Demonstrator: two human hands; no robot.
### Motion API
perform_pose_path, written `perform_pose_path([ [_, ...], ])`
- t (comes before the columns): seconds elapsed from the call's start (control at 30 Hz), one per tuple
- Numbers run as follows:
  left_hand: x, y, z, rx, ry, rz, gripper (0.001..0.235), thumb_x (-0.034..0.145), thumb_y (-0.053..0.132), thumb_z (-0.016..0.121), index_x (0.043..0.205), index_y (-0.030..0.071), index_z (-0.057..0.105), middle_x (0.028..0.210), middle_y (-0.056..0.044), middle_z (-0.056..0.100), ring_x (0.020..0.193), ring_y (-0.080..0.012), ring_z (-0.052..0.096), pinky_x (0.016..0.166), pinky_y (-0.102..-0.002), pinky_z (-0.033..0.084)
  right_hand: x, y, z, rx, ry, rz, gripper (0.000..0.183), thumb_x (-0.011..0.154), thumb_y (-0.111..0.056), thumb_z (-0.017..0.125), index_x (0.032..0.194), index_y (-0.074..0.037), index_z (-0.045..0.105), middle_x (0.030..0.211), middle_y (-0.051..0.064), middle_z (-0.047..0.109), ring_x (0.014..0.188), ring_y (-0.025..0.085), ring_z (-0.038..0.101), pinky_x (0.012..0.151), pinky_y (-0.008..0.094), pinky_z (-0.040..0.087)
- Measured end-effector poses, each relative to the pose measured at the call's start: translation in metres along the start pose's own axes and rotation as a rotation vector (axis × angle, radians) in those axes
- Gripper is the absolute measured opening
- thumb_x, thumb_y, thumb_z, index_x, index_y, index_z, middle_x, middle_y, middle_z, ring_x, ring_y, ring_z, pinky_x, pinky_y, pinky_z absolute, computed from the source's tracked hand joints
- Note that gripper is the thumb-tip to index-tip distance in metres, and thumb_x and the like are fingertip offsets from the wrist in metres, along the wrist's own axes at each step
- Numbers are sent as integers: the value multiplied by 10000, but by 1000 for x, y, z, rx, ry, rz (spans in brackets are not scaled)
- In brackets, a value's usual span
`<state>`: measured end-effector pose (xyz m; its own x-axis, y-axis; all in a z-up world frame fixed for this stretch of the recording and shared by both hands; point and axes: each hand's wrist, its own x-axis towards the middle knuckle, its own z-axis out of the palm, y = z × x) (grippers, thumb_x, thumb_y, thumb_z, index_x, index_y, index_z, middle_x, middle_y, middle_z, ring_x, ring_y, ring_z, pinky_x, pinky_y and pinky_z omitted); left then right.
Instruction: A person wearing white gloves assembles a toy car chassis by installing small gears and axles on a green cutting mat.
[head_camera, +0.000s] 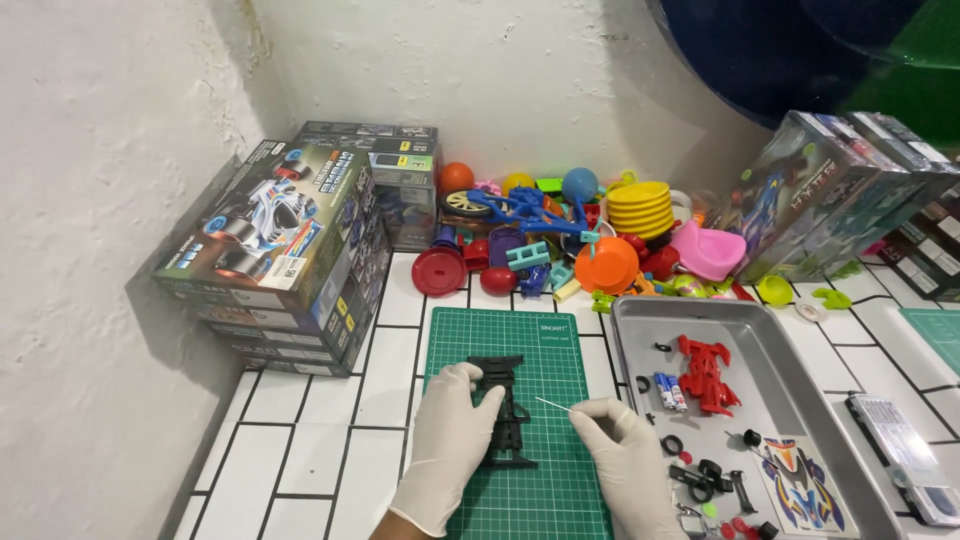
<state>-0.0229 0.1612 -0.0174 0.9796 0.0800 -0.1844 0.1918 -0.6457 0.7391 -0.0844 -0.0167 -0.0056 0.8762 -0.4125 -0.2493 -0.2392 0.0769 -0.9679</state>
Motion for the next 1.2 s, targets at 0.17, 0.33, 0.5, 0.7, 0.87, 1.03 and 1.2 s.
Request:
perform_pose_path([
  [0.17, 3, -9, 27, 203, 143, 141, 452, 940, 491, 640, 1236, 150, 624, 1159, -50, 660, 1116, -241, 602, 922, -386, 533, 4, 4, 4, -132, -17, 23, 119, 929, -115, 748, 869, -23, 793, 867, 70, 759, 850, 169, 659, 840, 306, 544],
  [0.33, 22, -10, 57, 649, 186, 92, 812, 844, 799, 680, 1238, 104, 531, 1057, -70, 634, 959, -248, 615, 738, -381, 560, 16, 23, 6, -159, -51, 8, 129, 938, -139, 728, 866, -37, 761, 844, 69, 731, 804, 167, 653, 776, 299, 544],
  [0.5, 29, -9, 69, 741, 199, 52, 767, 831, 767, 705, 1198, 117, 526, 1079, -71, 620, 972, -238, 612, 747, -367, 567, 24, 37, 5, -90, -14, -12, 86, 925, -87, 736, 882, -23, 772, 836, 80, 735, 780, 157, 648, 755, 284, 555],
  [0.7, -9, 12, 44, 129, 273, 344, 676, 943, 529, 627, 1394, 37, 528, 1282, -145, 580, 1176, -326, 524, 1003, -459, 450, 2, 7, 4, 15, 55, -30, 105, 892, -77, 731, 826, -19, 788, 869, 81, 797, 865, 175, 702, 858, 291, 548],
  [0.87, -44, 55, 24, -476, -173, 150, 125, 930, 251, 670, 934, 173, 767, 927, 71, 728, 869, -78, 626, 844, -236, 512, -8, -1, -8, 191, 33, -89, 105, 920, -16, 685, 868, 37, 759, 852, 144, 759, 866, 215, 677, 888, 328, 552],
  [1.03, -43, 67, 31, -458, -305, 222, 111, 941, 227, 692, 929, 158, 777, 883, 69, 738, 854, -76, 635, 833, -235, 494, -2, -19, -44, 95, 18, -134, 93, 904, -37, 716, 835, 11, 755, 858, 122, 777, 872, 207, 702, 879, 320, 552],
  [1.2, -35, 80, 57, -151, -264, 593, 206, 976, 292, 575, 803, 185, 610, 818, 29, 667, 784, -192, 613, 704, -354, 441, 2, -56, -81, -171, -34, 97, 135, 940, -144, 706, 1021, -77, 789, 633, 124, 563, 412, 167, 400, 331, 281, 309],
])
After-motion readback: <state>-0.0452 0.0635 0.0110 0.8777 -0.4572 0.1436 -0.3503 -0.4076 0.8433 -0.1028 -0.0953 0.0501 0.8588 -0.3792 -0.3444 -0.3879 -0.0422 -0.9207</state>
